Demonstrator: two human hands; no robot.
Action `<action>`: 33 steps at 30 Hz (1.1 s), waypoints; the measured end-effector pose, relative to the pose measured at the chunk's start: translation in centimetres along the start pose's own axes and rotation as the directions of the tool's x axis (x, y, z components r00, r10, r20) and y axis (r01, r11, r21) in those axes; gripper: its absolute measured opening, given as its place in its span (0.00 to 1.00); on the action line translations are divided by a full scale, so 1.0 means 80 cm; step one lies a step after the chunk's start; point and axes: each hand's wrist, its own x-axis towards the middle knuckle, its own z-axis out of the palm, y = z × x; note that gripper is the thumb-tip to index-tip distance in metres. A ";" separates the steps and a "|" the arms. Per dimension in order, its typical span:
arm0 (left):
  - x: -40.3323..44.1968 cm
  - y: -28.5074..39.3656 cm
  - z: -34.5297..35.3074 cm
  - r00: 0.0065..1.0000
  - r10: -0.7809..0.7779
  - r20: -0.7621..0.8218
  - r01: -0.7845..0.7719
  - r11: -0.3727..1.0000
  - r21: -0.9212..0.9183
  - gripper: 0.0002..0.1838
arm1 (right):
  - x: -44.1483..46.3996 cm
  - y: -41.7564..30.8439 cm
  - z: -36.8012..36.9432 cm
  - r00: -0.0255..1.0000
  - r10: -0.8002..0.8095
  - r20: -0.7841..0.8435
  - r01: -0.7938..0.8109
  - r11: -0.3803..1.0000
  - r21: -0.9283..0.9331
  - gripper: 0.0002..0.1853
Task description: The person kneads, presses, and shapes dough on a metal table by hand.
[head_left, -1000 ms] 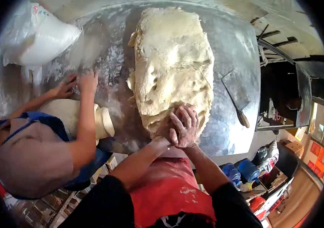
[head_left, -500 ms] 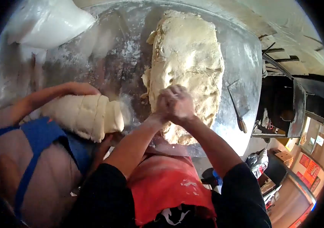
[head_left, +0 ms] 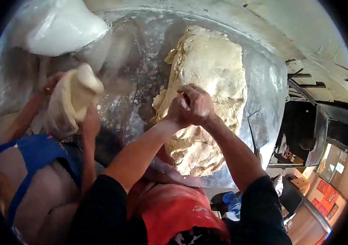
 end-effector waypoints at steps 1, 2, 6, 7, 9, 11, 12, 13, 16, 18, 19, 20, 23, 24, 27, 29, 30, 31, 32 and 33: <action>0.018 0.020 -0.017 0.981 -0.108 0.159 0.014 0.864 0.503 0.17 | 0.011 0.001 -0.008 0.999 0.045 0.005 -0.045 0.995 0.090 0.17; 0.025 0.029 -0.010 0.989 -0.118 0.086 0.007 0.625 0.781 0.27 | 0.012 0.052 0.021 0.982 -0.150 -0.113 0.150 0.989 -0.017 0.13; 0.037 -0.017 -0.015 0.997 0.048 0.066 -0.078 0.794 0.603 0.23 | 0.024 0.084 0.040 0.890 -0.401 -0.219 0.395 0.916 -0.071 0.09; 0.032 0.001 -0.023 0.996 0.007 0.084 -0.059 0.759 0.649 0.24 | 0.042 0.086 0.033 0.828 -0.516 -0.219 0.484 0.855 -0.186 0.08; 0.048 -0.010 -0.013 0.999 0.002 -0.036 0.023 0.711 0.703 0.28 | 0.040 0.063 0.021 0.902 -0.378 -0.209 0.358 0.925 -0.126 0.06; 0.080 -0.031 -0.006 0.997 0.034 -0.063 0.027 0.642 0.766 0.30 | 0.064 0.058 0.009 0.999 -0.026 -0.033 0.024 0.998 -0.063 0.11; 0.120 -0.043 -0.014 0.985 0.119 0.124 -0.163 0.416 0.895 0.29 | 0.082 0.045 -0.011 0.999 0.025 0.029 -0.024 0.999 -0.045 0.13; 0.130 -0.045 -0.016 0.966 0.126 0.225 -0.253 0.292 0.922 0.29 | 0.108 0.031 -0.034 0.992 0.078 0.098 -0.075 0.997 -0.025 0.15; 0.159 -0.027 -0.028 0.975 0.202 0.093 -0.153 0.309 0.939 0.30 | 0.156 0.024 -0.056 0.998 -0.002 -0.065 -0.001 0.999 -0.043 0.14; 0.186 -0.015 -0.036 0.984 0.135 -0.115 0.011 0.601 0.799 0.32 | 0.174 0.081 -0.032 0.972 -0.175 -0.154 0.169 0.984 -0.049 0.12; 0.192 -0.005 -0.043 0.982 0.035 -0.184 0.091 0.771 0.631 0.33 | 0.180 0.113 -0.022 0.915 -0.325 -0.240 0.333 0.943 -0.008 0.10; 0.199 0.024 -0.062 0.930 0.313 -0.195 -0.048 0.628 0.777 0.31 | 0.191 0.130 -0.021 0.914 -0.355 -0.197 0.368 0.929 0.031 0.07; 0.223 0.006 -0.076 0.990 -0.129 -0.058 0.140 0.834 0.533 0.29 | 0.211 0.150 -0.021 0.838 -0.509 -0.197 0.502 0.861 -0.086 0.09; 0.232 -0.029 -0.063 0.951 0.178 -0.252 -0.049 0.893 0.447 0.27 | 0.211 0.141 -0.024 0.872 -0.421 -0.248 0.421 0.905 -0.057 0.12; 0.217 -0.040 -0.063 0.994 -0.106 -0.026 0.109 0.934 0.341 0.28 | 0.195 0.117 -0.024 0.913 -0.266 -0.309 0.267 0.963 -0.042 0.08; 0.223 -0.038 -0.049 0.918 0.396 0.023 -0.182 0.370 0.911 0.28 | 0.187 0.102 -0.045 0.962 -0.057 -0.268 0.094 0.987 0.129 0.10; 0.240 -0.082 -0.025 0.978 0.182 0.105 -0.205 0.710 0.674 0.27 | 0.176 0.101 -0.054 0.975 0.161 -0.155 -0.110 0.949 0.295 0.12; 0.236 -0.034 -0.015 0.978 0.111 0.177 -0.193 0.806 0.560 0.24 | 0.153 0.094 -0.081 0.942 0.309 -0.130 -0.250 0.905 0.344 0.14; 0.223 0.016 0.003 0.975 0.090 0.201 -0.159 0.919 0.362 0.20 | 0.126 0.100 -0.110 0.958 0.248 -0.147 -0.205 0.944 0.260 0.13; 0.222 0.038 0.032 0.970 0.070 0.234 -0.143 0.939 0.311 0.17 | 0.098 0.117 -0.129 0.971 0.190 -0.147 -0.165 0.972 0.170 0.12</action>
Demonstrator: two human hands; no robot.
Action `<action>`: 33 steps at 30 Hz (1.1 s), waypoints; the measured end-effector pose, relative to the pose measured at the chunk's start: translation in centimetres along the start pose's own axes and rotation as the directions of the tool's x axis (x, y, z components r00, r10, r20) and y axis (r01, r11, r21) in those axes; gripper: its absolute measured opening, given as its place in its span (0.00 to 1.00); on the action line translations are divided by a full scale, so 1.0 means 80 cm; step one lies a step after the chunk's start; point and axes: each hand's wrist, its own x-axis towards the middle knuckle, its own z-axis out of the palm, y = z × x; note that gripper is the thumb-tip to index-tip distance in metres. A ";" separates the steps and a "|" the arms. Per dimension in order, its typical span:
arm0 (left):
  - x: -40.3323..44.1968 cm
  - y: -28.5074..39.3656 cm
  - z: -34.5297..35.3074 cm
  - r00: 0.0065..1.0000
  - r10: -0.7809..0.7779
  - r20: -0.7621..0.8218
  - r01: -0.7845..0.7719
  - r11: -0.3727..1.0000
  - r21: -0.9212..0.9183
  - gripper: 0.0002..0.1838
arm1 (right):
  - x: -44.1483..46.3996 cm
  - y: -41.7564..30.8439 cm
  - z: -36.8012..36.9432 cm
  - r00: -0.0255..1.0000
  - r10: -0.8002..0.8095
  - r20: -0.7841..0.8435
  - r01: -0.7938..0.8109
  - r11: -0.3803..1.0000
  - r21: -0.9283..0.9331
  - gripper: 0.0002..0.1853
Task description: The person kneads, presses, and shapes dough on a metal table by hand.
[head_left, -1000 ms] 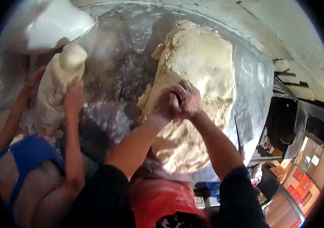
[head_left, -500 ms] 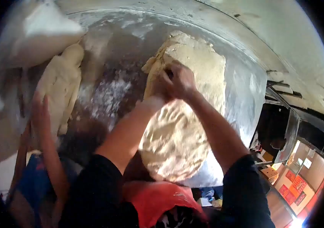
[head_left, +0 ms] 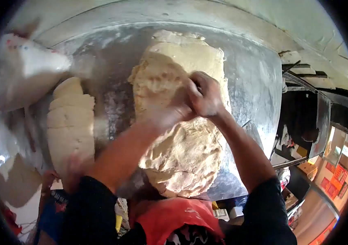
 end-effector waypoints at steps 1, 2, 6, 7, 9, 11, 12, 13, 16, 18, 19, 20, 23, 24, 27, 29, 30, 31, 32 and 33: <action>0.008 0.028 0.019 0.999 -0.015 0.035 0.013 0.999 0.045 0.15 | -0.019 0.035 -0.005 0.992 -0.056 -0.109 0.055 0.998 -0.017 0.10; 0.022 0.042 0.039 0.985 -0.021 0.170 -0.070 0.855 0.513 0.13 | -0.031 0.062 -0.007 0.973 -0.111 -0.204 0.104 0.994 -0.044 0.09; 0.038 -0.007 0.084 0.984 0.034 -0.172 -0.048 0.996 -0.078 0.11 | -0.013 0.118 -0.009 0.852 -0.461 -0.248 0.431 0.887 -0.166 0.08; 0.042 0.002 0.069 0.989 0.050 -0.138 -0.054 0.998 -0.022 0.12 | -0.010 0.121 -0.009 0.834 -0.490 -0.252 0.458 0.871 -0.179 0.07; 0.045 0.024 0.053 0.992 0.102 -0.075 -0.069 0.933 0.353 0.14 | -0.014 0.115 -0.008 0.857 -0.436 -0.274 0.397 0.898 -0.190 0.08; 0.039 0.060 0.041 0.991 -0.064 0.121 -0.030 0.761 0.649 0.15 | -0.030 0.093 -0.012 0.936 -0.242 -0.254 0.213 0.967 -0.136 0.12; 0.037 0.063 0.043 0.971 -0.098 0.217 -0.065 0.766 0.639 0.15 | -0.034 0.084 -0.007 0.945 -0.072 -0.318 0.076 0.997 0.000 0.15; 0.017 0.062 0.058 0.965 -0.077 0.251 -0.090 0.801 0.593 0.15 | -0.049 0.057 -0.019 0.968 0.125 -0.218 -0.112 0.991 0.070 0.15; -0.086 0.072 0.114 0.978 0.049 0.204 -0.108 0.951 0.289 0.15 | -0.165 0.053 -0.010 0.986 0.116 -0.119 -0.116 0.993 0.000 0.11; -0.113 0.067 0.141 0.974 0.017 0.227 -0.066 0.975 0.211 0.14 | -0.208 0.088 0.011 0.938 -0.178 -0.299 0.195 0.980 0.031 0.11; -0.112 0.059 0.149 0.971 -0.004 0.239 -0.050 0.974 0.222 0.14 | -0.205 0.095 0.006 0.911 -0.300 -0.282 0.281 0.954 -0.108 0.11; -0.104 0.053 0.150 0.970 -0.009 0.242 -0.052 0.968 0.244 0.14 | -0.195 0.106 0.003 0.894 -0.347 -0.284 0.329 0.938 -0.111 0.11; -0.079 0.066 0.139 0.972 -0.046 0.229 -0.043 0.928 0.369 0.14 | -0.187 0.118 0.001 0.857 -0.422 -0.296 0.391 0.906 -0.161 0.10; -0.074 0.077 0.135 0.973 -0.074 0.218 -0.030 0.899 0.437 0.14 | -0.193 0.110 0.003 0.891 -0.333 -0.308 0.309 0.943 -0.126 0.09; -0.078 0.063 0.171 0.960 -0.051 0.275 -0.171 0.671 0.722 0.16 | -0.209 0.080 0.008 0.917 -0.128 -0.379 0.118 0.992 -0.051 0.11; -0.138 0.068 0.181 0.970 0.097 0.224 -0.225 0.715 0.662 0.14 | -0.236 0.053 -0.004 0.959 0.150 -0.241 -0.143 0.989 0.046 0.12; -0.193 0.104 0.162 0.962 0.221 0.159 -0.271 0.753 0.600 0.12 | -0.266 0.039 -0.010 0.947 0.299 -0.118 -0.295 0.954 0.057 0.12; -0.212 0.116 0.180 0.980 0.162 0.116 -0.194 0.906 0.375 0.11 | -0.303 0.037 -0.002 0.965 0.209 -0.157 -0.205 0.978 0.042 0.12; -0.211 0.114 0.188 0.985 0.108 0.138 -0.147 0.936 0.319 0.09 | -0.332 0.048 0.010 0.973 0.117 -0.199 -0.116 0.993 0.017 0.12; -0.211 0.113 0.195 0.986 0.053 0.160 -0.094 0.960 0.264 0.08 | -0.347 0.072 0.025 0.958 0.089 -0.274 -0.056 0.990 0.129 0.10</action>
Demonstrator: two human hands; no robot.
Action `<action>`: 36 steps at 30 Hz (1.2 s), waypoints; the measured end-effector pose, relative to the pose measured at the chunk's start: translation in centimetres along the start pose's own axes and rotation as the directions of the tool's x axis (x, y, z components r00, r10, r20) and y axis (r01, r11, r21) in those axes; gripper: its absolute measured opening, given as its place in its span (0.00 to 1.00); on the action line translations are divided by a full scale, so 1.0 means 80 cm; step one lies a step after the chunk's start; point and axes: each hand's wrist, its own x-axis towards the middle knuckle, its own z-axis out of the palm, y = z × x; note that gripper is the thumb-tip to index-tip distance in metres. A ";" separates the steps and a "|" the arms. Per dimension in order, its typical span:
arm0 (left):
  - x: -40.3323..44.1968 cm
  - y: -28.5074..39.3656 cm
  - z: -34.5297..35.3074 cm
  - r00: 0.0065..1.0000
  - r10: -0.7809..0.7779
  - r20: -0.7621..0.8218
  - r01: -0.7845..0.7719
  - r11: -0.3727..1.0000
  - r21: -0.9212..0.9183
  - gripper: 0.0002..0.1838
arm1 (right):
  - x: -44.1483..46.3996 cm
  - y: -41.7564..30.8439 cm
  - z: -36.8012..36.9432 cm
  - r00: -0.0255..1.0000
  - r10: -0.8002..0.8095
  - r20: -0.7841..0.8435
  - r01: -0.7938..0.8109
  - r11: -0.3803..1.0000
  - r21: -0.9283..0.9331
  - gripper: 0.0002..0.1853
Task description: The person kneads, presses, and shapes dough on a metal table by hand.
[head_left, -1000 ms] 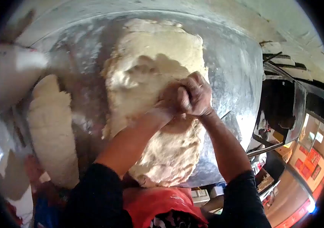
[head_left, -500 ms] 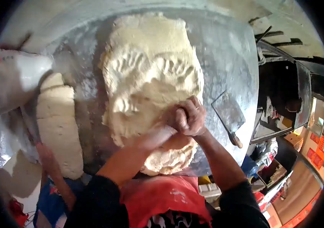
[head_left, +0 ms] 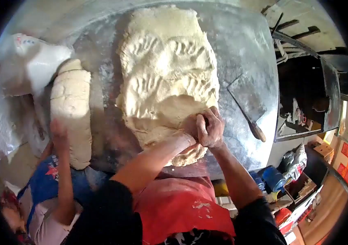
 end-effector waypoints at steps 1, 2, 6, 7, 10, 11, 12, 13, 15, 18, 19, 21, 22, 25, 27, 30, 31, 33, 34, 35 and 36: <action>0.005 -0.001 0.018 0.999 -0.037 -0.029 0.032 0.988 -0.153 0.07 | -0.003 0.015 -0.003 1.000 0.027 0.017 -0.027 1.000 -0.007 0.10; 0.010 -0.002 0.037 0.996 -0.074 -0.057 0.053 0.951 -0.304 0.07 | 0.008 0.033 -0.009 0.988 -0.151 -0.010 0.151 0.988 -0.031 0.10; 0.043 -0.019 0.061 0.982 -0.119 -0.149 0.113 0.992 -0.047 0.10 | 0.032 0.055 -0.011 0.926 -0.374 -0.055 0.368 0.925 -0.090 0.08; 0.043 -0.010 0.047 0.993 -0.108 -0.039 0.112 0.988 0.103 0.11 | 0.028 0.042 -0.013 0.922 -0.381 -0.066 0.371 0.921 -0.118 0.07; 0.009 0.028 0.012 0.997 0.049 0.061 -0.069 0.916 0.396 0.16 | 0.006 0.005 -0.011 0.989 -0.129 -0.074 0.123 0.989 -0.082 0.11; 0.012 0.031 0.014 0.985 -0.106 0.137 0.064 0.957 0.281 0.19 | -0.005 -0.010 -0.012 0.997 0.065 -0.030 -0.066 0.997 -0.046 0.13; -0.006 0.026 0.019 0.985 -0.118 0.125 0.077 0.954 0.291 0.19 | -0.022 -0.025 -0.017 0.987 0.152 0.050 -0.152 0.988 0.006 0.16; -0.043 0.039 0.019 0.989 -0.094 0.112 0.082 0.991 0.103 0.18 | -0.044 -0.036 -0.018 0.972 0.152 0.178 -0.166 0.984 0.064 0.13; -0.085 0.032 0.002 0.998 -0.027 0.055 0.028 1.000 -0.014 0.16 | -0.083 -0.030 0.016 0.989 -0.127 0.076 0.128 0.992 0.000 0.10; -0.083 -0.061 -0.139 0.999 0.037 0.016 -0.041 0.942 0.333 0.13 | -0.104 0.013 0.034 0.941 -0.331 -0.075 0.322 0.940 -0.117 0.08; -0.073 -0.113 -0.236 0.995 0.060 0.080 -0.097 0.784 0.613 0.12 | -0.109 0.018 0.037 0.942 -0.326 -0.074 0.315 0.940 -0.129 0.08; -0.058 -0.169 -0.349 0.961 0.126 0.244 -0.274 0.381 0.883 0.11 | -0.103 0.012 0.035 0.942 -0.335 -0.027 0.322 0.923 -0.209 0.09; -0.042 -0.144 -0.327 0.972 0.189 0.137 -0.209 0.441 0.873 0.12 | -0.100 -0.010 0.030 0.967 -0.255 -0.005 0.248 0.945 -0.212 0.09; 0.041 -0.095 -0.254 0.977 -0.069 0.203 -0.121 0.605 0.787 0.09 | -0.082 -0.044 0.030 0.990 -0.118 0.082 0.129 0.981 -0.143 0.10; 0.078 -0.072 -0.203 0.969 0.018 0.248 -0.215 0.562 0.799 0.07 | -0.061 -0.096 0.050 0.930 -0.247 0.274 0.298 0.940 -0.166 0.11; 0.095 0.004 -0.155 0.906 0.052 0.420 -0.375 0.559 0.740 0.08 | -0.059 -0.040 0.164 0.903 -0.284 0.322 0.366 0.901 -0.233 0.22; 0.101 0.033 -0.143 0.876 0.007 0.482 -0.392 0.591 0.705 0.09 | -0.059 -0.014 0.201 0.899 -0.285 0.331 0.388 0.871 -0.302 0.28; 0.093 0.056 -0.096 0.867 0.133 0.480 -0.459 0.589 0.666 0.12 | -0.056 -0.016 0.192 0.775 0.026 0.631 0.011 0.998 -0.056 0.29; 0.098 0.059 -0.066 0.840 0.212 0.499 -0.533 0.494 0.687 0.13 | -0.058 -0.021 0.190 0.694 0.110 0.712 -0.145 0.989 -0.011 0.29; 0.103 0.065 -0.049 0.810 0.277 0.516 -0.586 0.384 0.714 0.14 | -0.051 -0.033 0.193 0.855 -0.153 0.496 0.211 0.975 -0.063 0.20; 0.106 0.075 -0.032 0.811 0.274 0.517 -0.585 0.358 0.728 0.14 | -0.050 -0.048 0.186 0.867 -0.320 0.382 0.386 0.916 -0.109 0.16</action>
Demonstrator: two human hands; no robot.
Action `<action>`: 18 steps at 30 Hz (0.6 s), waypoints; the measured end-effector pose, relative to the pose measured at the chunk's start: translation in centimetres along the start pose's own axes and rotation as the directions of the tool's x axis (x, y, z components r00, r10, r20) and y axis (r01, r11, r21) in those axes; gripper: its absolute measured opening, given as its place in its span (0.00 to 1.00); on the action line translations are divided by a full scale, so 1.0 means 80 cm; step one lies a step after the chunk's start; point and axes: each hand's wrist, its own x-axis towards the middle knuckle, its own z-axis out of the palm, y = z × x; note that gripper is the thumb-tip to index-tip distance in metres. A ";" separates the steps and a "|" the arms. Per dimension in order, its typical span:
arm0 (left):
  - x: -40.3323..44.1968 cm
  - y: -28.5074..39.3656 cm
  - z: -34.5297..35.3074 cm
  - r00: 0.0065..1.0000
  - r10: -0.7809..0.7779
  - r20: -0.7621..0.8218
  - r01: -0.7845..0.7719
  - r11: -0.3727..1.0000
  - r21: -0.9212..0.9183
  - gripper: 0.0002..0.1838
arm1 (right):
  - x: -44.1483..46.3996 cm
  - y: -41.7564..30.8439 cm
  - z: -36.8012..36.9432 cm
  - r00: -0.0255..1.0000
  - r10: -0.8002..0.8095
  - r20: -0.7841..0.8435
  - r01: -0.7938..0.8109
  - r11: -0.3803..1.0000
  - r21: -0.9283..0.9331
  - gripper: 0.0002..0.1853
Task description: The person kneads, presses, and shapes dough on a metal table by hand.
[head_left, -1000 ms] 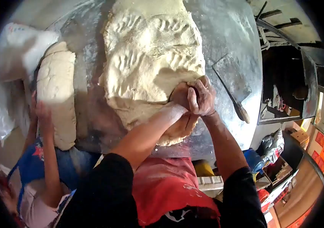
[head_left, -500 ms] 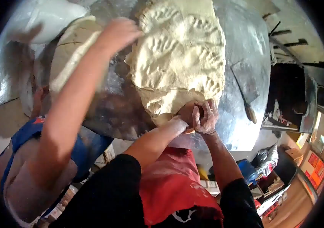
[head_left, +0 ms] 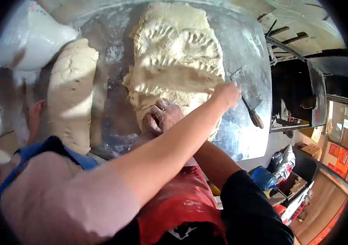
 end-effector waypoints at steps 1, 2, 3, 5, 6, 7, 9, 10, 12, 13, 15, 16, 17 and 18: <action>0.013 0.011 -0.005 0.995 0.097 -0.018 -0.097 0.995 0.024 0.15 | 0.003 -0.013 -0.010 0.979 -0.135 -0.149 0.113 0.982 -0.152 0.13; 0.032 0.023 0.000 0.981 0.192 -0.031 -0.191 0.981 0.042 0.16 | 0.004 -0.033 -0.030 0.985 -0.058 -0.162 0.049 0.997 -0.059 0.13; 0.047 0.033 0.002 0.983 0.183 -0.024 -0.181 0.982 0.061 0.16 | -0.005 -0.038 -0.039 0.991 -0.013 -0.136 0.014 1.000 0.005 0.13; 0.071 0.057 0.015 0.961 0.230 -0.150 -0.207 0.966 0.155 0.19 | -0.059 -0.039 -0.042 0.998 0.041 -0.040 -0.039 0.997 0.060 0.13; 0.070 0.063 0.010 0.953 0.259 -0.157 -0.233 0.958 0.170 0.22 | -0.090 -0.037 -0.036 0.998 0.027 -0.060 -0.025 0.999 0.030 0.14; 0.085 0.076 0.023 0.952 0.262 -0.160 -0.237 0.959 0.156 0.22 | -0.110 -0.031 -0.029 0.995 0.003 -0.096 -0.003 1.000 -0.001 0.14; 0.111 0.089 0.028 0.932 0.267 -0.247 -0.241 0.962 0.130 0.20 | -0.126 -0.020 -0.024 0.987 -0.034 -0.157 0.026 0.998 -0.049 0.14; 0.126 0.095 0.031 0.926 0.283 -0.249 -0.254 0.957 0.143 0.18 | -0.126 -0.020 -0.022 0.986 -0.025 -0.162 0.018 0.999 -0.045 0.15; 0.174 0.119 0.063 0.898 0.241 -0.367 -0.249 0.968 0.025 0.27 | -0.123 -0.024 -0.024 0.982 -0.014 -0.186 0.009 0.999 -0.030 0.15; 0.182 0.123 0.060 0.903 0.203 -0.379 -0.251 0.964 -0.082 0.28 | -0.123 -0.027 -0.027 0.981 -0.002 -0.195 -0.001 1.000 -0.019 0.16; 0.192 0.137 0.070 0.918 0.268 -0.292 -0.284 0.959 -0.013 0.30 | -0.131 -0.027 -0.037 0.977 0.034 -0.209 -0.033 0.999 0.008 0.16; 0.197 0.148 0.088 0.905 0.298 -0.302 -0.227 0.941 0.250 0.27 | -0.135 -0.022 -0.044 0.975 0.052 -0.218 -0.052 0.999 0.008 0.16; 0.196 0.156 0.096 0.894 0.327 -0.306 -0.146 0.859 0.490 0.23 | -0.140 -0.017 -0.053 0.971 0.079 -0.226 -0.080 0.997 0.006 0.17; 0.201 0.164 0.103 0.889 0.340 -0.308 -0.100 0.799 0.592 0.22 | -0.145 -0.007 -0.064 0.964 0.100 -0.247 -0.104 0.995 -0.003 0.17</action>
